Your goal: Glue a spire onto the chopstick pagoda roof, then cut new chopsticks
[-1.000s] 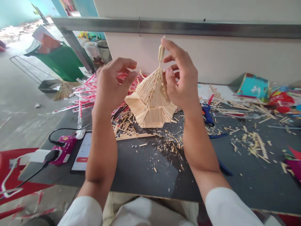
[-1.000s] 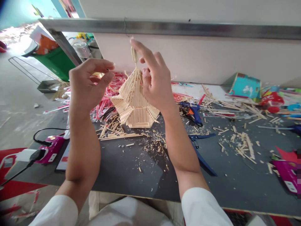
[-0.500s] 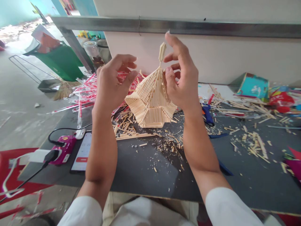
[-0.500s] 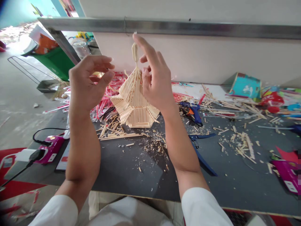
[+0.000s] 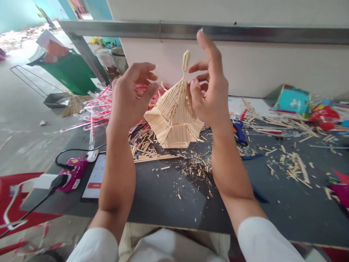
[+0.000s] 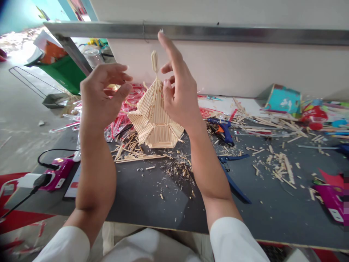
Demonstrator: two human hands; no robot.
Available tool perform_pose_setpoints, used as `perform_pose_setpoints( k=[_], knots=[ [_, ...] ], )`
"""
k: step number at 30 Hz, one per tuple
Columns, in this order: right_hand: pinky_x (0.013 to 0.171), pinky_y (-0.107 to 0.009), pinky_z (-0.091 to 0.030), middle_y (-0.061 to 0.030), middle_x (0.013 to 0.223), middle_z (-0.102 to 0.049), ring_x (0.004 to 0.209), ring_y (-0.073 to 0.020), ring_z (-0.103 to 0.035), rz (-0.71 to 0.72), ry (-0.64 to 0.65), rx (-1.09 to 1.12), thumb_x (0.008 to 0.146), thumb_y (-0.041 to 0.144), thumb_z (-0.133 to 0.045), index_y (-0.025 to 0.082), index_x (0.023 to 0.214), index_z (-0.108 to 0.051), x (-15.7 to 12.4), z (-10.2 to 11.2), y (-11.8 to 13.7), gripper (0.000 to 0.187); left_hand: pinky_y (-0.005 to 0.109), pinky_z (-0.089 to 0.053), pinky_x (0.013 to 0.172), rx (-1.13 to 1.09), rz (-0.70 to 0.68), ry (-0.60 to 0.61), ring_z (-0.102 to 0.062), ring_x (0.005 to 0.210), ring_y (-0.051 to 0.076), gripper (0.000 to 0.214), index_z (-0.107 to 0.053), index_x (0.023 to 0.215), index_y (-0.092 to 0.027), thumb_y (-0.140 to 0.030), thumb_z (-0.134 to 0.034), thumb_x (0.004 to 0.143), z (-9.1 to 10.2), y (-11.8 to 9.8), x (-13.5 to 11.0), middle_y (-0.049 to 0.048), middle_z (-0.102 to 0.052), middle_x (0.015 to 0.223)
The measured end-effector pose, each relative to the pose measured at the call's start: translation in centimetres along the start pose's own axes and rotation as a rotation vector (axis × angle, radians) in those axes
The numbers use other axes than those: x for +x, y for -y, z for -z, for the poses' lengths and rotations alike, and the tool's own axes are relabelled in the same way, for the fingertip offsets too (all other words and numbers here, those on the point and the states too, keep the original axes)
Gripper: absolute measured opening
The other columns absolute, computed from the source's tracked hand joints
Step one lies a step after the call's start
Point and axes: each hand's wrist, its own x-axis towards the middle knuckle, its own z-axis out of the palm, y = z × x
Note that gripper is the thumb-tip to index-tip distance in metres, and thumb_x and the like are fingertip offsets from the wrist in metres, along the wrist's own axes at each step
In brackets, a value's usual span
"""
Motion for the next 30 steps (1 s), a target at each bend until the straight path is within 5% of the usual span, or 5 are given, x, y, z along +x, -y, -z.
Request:
perform_pose_setpoints(
  k=[6, 12, 20, 30],
  knots=[
    [0.085, -0.035, -0.064, 0.0018, 0.155, -0.05, 0.112, -0.0212, -0.066, 0.051, -0.001, 0.033, 0.095, 0.019, -0.041, 0.042, 0.154, -0.037, 0.1, 0.0, 0.1, 0.063, 0.033, -0.055, 0.08, 0.01, 0.029, 0.038, -0.068, 0.104, 0.019, 0.04, -0.06, 0.134, -0.035, -0.044, -0.068, 0.095, 0.0, 0.5, -0.1, -0.0028, -0.074, 0.118],
    [0.09, -0.039, -0.063, -0.0068, 0.134, -0.063, 0.112, -0.0232, -0.067, 0.032, 0.001, 0.001, 0.103, 0.032, -0.038, 0.039, 0.155, -0.038, 0.0, -0.2, -0.4, 0.053, 0.041, -0.051, 0.093, 0.003, -0.023, 0.073, -0.065, 0.114, 0.021, 0.043, -0.054, 0.141, -0.031, -0.04, -0.064, 0.1, -0.1, 1.6, -0.1, -0.0025, -0.071, 0.121],
    [0.088, -0.041, -0.063, -0.0086, 0.125, -0.066, 0.105, -0.0241, -0.067, -0.055, 0.0, -0.001, 0.102, 0.041, -0.044, 0.039, 0.159, -0.034, -0.1, -0.2, -0.7, 0.057, 0.035, -0.055, 0.075, 0.026, -0.029, 0.014, -0.071, 0.101, 0.019, 0.035, -0.063, 0.131, -0.035, -0.039, -0.069, 0.097, 0.0, 0.6, -0.1, -0.0023, -0.076, 0.115],
    [0.088, -0.039, -0.062, -0.0088, 0.128, -0.064, 0.109, -0.0233, -0.067, 0.038, -0.019, 0.017, 0.103, 0.035, -0.041, 0.038, 0.156, -0.037, 0.1, -0.4, -0.9, 0.054, 0.03, -0.058, 0.073, 0.073, -0.066, 0.011, -0.075, 0.099, 0.017, 0.033, -0.068, 0.126, -0.032, -0.024, -0.072, 0.094, -0.1, 0.1, 0.0, -0.0012, -0.078, 0.111]
  ],
)
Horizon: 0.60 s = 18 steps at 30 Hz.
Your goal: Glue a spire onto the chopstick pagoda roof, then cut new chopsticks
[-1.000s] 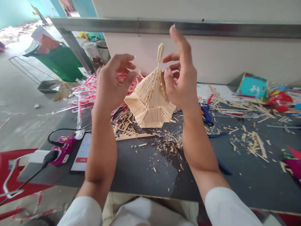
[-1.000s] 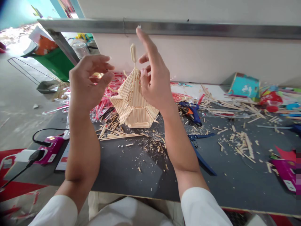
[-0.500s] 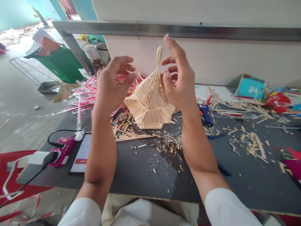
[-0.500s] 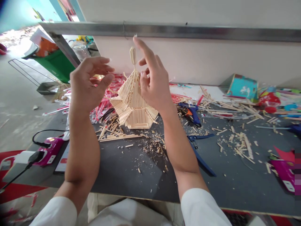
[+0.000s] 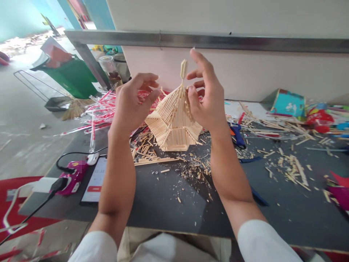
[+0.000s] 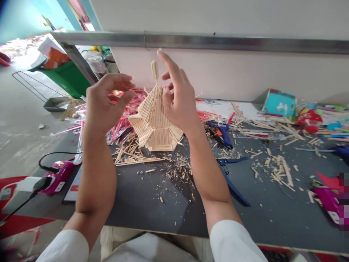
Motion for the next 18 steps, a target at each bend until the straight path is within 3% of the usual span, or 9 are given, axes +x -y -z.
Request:
perform_pose_setpoints(
  k=[4, 8, 18],
  knots=[
    [0.087, -0.039, -0.062, -0.0075, 0.129, -0.064, 0.112, -0.0235, -0.065, 0.017, 0.006, -0.015, 0.104, 0.037, -0.04, 0.04, 0.158, -0.035, -0.02, -0.05, -0.14, 0.054, 0.032, -0.06, 0.079, -0.001, 0.005, 0.03, -0.075, 0.101, 0.018, 0.029, -0.067, 0.127, -0.035, -0.031, -0.067, 0.098, 0.09, -0.14, 0.0, -0.0005, -0.077, 0.112],
    [0.088, -0.039, -0.062, -0.0048, 0.134, -0.064, 0.116, -0.0233, -0.063, 0.007, 0.027, -0.023, 0.104, 0.038, -0.04, 0.045, 0.158, -0.032, -0.11, -0.02, -0.28, 0.055, 0.032, -0.06, 0.079, -0.009, -0.009, 0.026, -0.075, 0.1, 0.019, 0.032, -0.068, 0.126, -0.032, -0.025, -0.07, 0.095, -0.06, -0.21, 0.0, 0.0008, -0.077, 0.112],
    [0.091, -0.04, -0.062, -0.0061, 0.129, -0.065, 0.115, -0.0231, -0.063, 0.0, 0.067, -0.073, 0.105, 0.04, -0.041, 0.042, 0.158, -0.034, -0.28, 0.07, -0.2, 0.053, 0.032, -0.059, 0.082, -0.005, -0.001, 0.04, -0.076, 0.099, 0.018, 0.033, -0.069, 0.125, -0.035, -0.025, -0.07, 0.094, -0.26, -0.26, 0.04, -0.0015, -0.078, 0.111]
  ],
)
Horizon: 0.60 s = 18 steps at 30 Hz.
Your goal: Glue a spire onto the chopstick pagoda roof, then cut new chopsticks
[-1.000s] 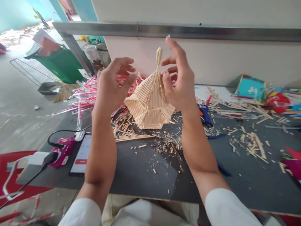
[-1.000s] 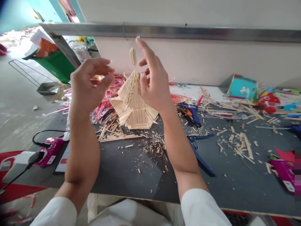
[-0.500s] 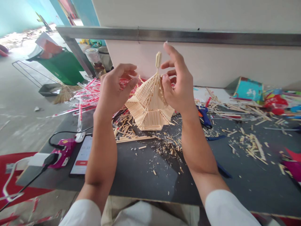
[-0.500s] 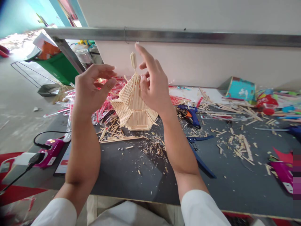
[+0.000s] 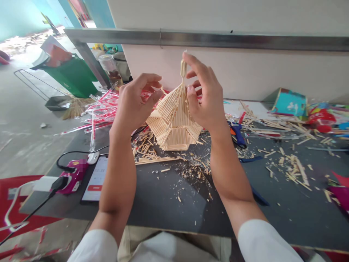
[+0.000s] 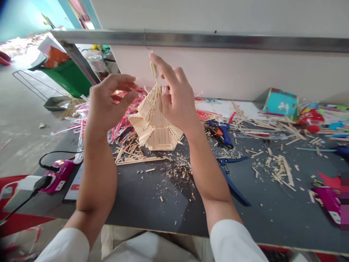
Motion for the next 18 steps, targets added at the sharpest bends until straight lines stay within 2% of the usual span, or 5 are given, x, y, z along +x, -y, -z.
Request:
perform_pose_setpoints(
  k=[5, 9, 18],
  knots=[
    [0.089, -0.039, -0.062, -0.0056, 0.133, -0.064, 0.121, -0.0234, -0.061, 0.002, -0.009, 0.01, 0.104, 0.039, -0.04, 0.043, 0.156, -0.036, 0.1, 0.02, 0.02, 0.052, 0.031, -0.061, 0.081, 0.006, 0.011, 0.008, -0.075, 0.1, 0.019, 0.029, -0.069, 0.125, -0.035, -0.032, -0.068, 0.096, -0.02, -0.02, -0.01, -0.0004, -0.078, 0.111],
    [0.085, -0.037, -0.062, -0.0052, 0.141, -0.059, 0.117, -0.0227, -0.064, 0.046, -0.045, 0.067, 0.102, 0.033, -0.04, 0.041, 0.152, -0.042, 0.24, 0.03, 0.23, 0.05, 0.032, -0.061, 0.076, 0.002, -0.005, 0.003, -0.075, 0.098, 0.019, 0.03, -0.069, 0.123, -0.034, -0.027, -0.07, 0.094, -0.05, -0.04, 0.0, -0.0001, -0.078, 0.109],
    [0.092, -0.037, -0.063, -0.0061, 0.137, -0.062, 0.118, -0.0238, -0.065, -0.026, -0.018, 0.043, 0.103, 0.038, -0.043, 0.041, 0.156, -0.038, 0.03, 0.15, 0.44, 0.053, 0.032, -0.059, 0.08, 0.005, 0.004, 0.028, -0.075, 0.101, 0.018, 0.031, -0.068, 0.125, -0.036, -0.026, -0.069, 0.095, 0.13, -0.14, -0.09, -0.0018, -0.077, 0.111]
  ],
)
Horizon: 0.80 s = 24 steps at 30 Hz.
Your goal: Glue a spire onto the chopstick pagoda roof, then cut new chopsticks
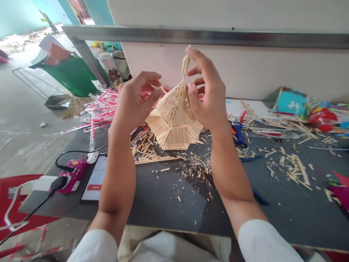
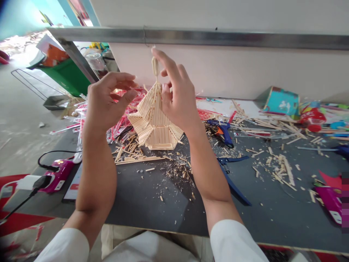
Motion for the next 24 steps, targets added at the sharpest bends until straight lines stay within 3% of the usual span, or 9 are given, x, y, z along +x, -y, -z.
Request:
perform_pose_setpoints(
  k=[7, 24],
  knots=[
    [0.094, -0.037, -0.062, -0.0059, 0.14, -0.061, 0.118, -0.0234, -0.065, 0.004, -0.005, 0.002, 0.104, 0.039, -0.042, 0.042, 0.155, -0.039, 0.02, -0.18, -0.16, 0.051, 0.032, -0.058, 0.079, 0.011, 0.005, -0.005, -0.074, 0.097, 0.017, 0.03, -0.068, 0.125, -0.029, -0.028, -0.071, 0.095, -0.11, 0.13, 0.12, -0.002, -0.077, 0.109],
    [0.087, -0.036, -0.063, -0.0069, 0.144, -0.055, 0.115, -0.0229, -0.065, 0.097, -0.022, -0.014, 0.104, 0.035, -0.036, 0.036, 0.154, -0.038, 0.26, -0.22, -0.33, 0.05, 0.029, -0.056, 0.077, 0.013, -0.017, -0.012, -0.072, 0.096, 0.014, 0.032, -0.067, 0.126, -0.029, -0.024, -0.07, 0.095, -0.22, 0.21, 0.06, -0.0017, -0.077, 0.111]
  ],
)
